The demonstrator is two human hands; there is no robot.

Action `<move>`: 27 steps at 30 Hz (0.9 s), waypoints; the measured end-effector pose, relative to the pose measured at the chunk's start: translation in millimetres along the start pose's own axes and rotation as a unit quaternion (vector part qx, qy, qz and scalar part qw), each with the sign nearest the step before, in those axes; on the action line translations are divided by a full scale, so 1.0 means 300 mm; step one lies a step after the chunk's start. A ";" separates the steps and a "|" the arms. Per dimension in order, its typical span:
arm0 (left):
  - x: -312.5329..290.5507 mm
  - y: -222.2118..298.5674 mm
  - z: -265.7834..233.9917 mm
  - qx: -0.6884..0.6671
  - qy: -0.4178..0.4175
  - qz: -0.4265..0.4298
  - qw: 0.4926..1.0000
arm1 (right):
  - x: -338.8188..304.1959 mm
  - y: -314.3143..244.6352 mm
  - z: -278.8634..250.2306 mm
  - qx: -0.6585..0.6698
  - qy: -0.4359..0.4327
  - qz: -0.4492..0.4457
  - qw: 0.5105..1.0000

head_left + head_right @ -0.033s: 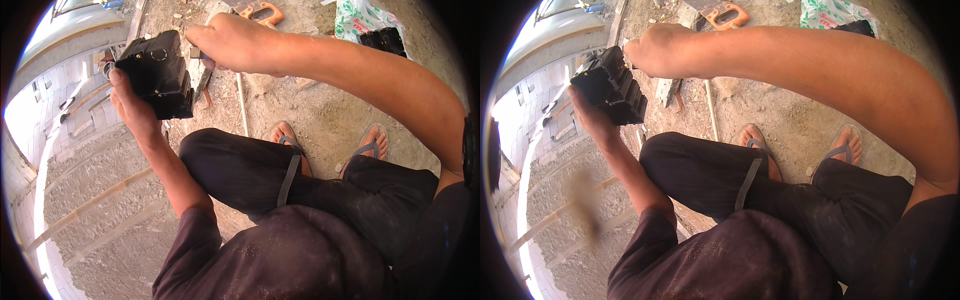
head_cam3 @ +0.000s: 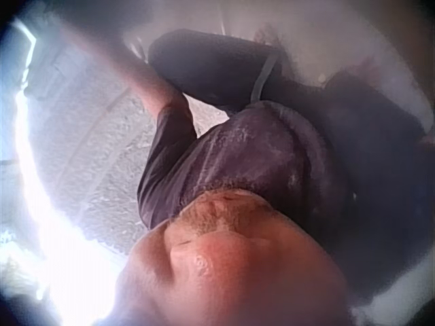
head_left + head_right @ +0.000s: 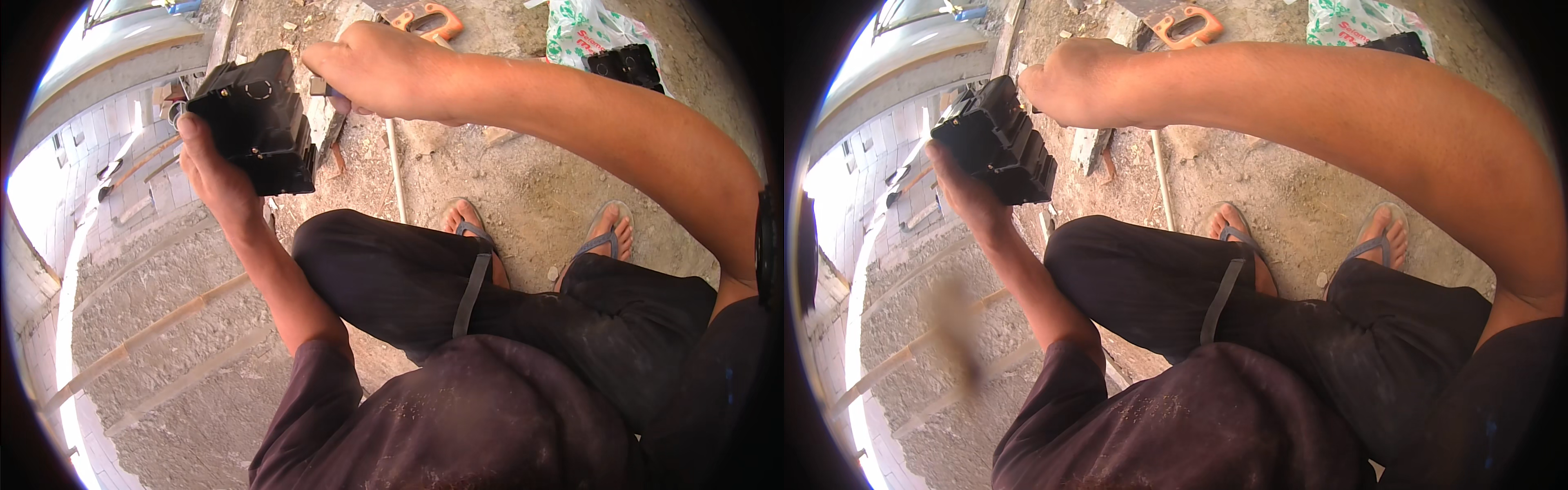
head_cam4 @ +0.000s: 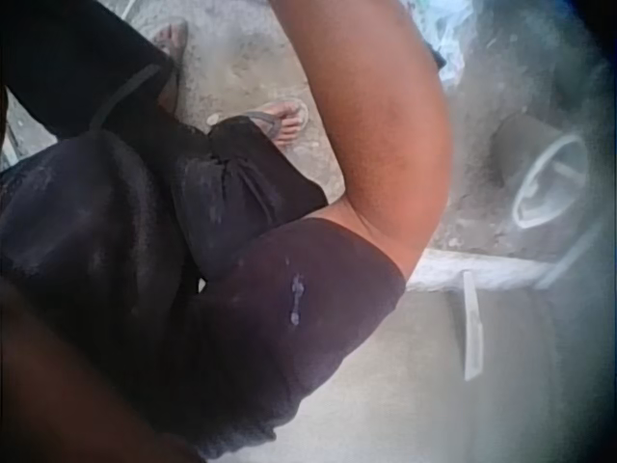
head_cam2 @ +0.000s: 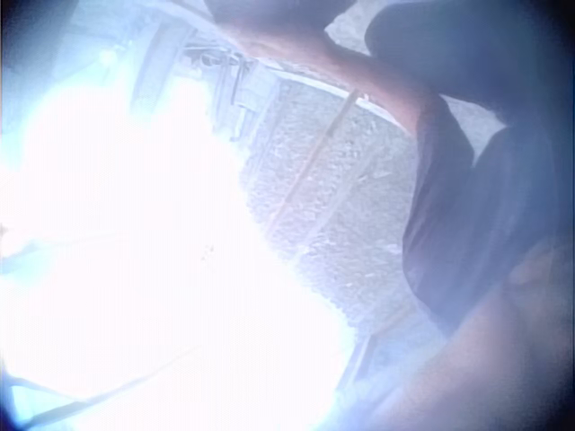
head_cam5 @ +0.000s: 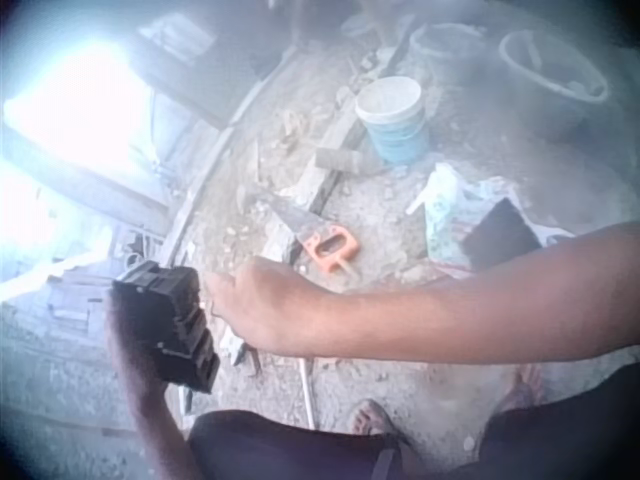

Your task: The person separates a plastic electrical junction box into sections, then uses a lighter to heat the plastic surrounding a port so they can insert a white conduit pipe.

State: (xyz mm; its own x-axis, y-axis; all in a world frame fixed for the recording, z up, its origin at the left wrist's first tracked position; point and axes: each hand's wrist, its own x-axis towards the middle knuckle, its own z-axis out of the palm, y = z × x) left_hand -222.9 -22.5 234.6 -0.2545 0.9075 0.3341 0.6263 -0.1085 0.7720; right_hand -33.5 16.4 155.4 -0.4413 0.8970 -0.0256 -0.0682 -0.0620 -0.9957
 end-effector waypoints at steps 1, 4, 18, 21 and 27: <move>0.000 0.002 0.002 -0.004 0.006 -0.004 1.000 | 0.002 0.002 0.002 -0.007 0.007 0.003 1.000; 0.005 -0.007 -0.010 -0.008 -0.011 0.002 1.000 | -0.006 -0.007 -0.004 -0.014 0.002 0.009 1.000; -0.008 0.012 -0.007 -0.006 -0.025 0.006 1.000 | 0.007 -0.006 0.011 -0.038 0.005 -0.009 0.999; -0.009 0.017 -0.003 -0.010 -0.016 -0.001 1.000 | 0.007 -0.006 0.012 -0.028 0.011 -0.006 1.000; -0.014 0.029 0.007 -0.025 -0.011 -0.001 1.000 | -0.006 -0.016 0.008 -0.018 0.013 -0.005 1.000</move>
State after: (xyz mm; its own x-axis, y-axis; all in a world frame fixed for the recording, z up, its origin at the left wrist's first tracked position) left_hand -214.8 -26.4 238.7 -0.2388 0.9168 0.3200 0.5873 -0.1261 0.7995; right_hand -34.4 14.0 160.5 -0.4169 0.9088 -0.0167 -0.0396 -0.0366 -0.9985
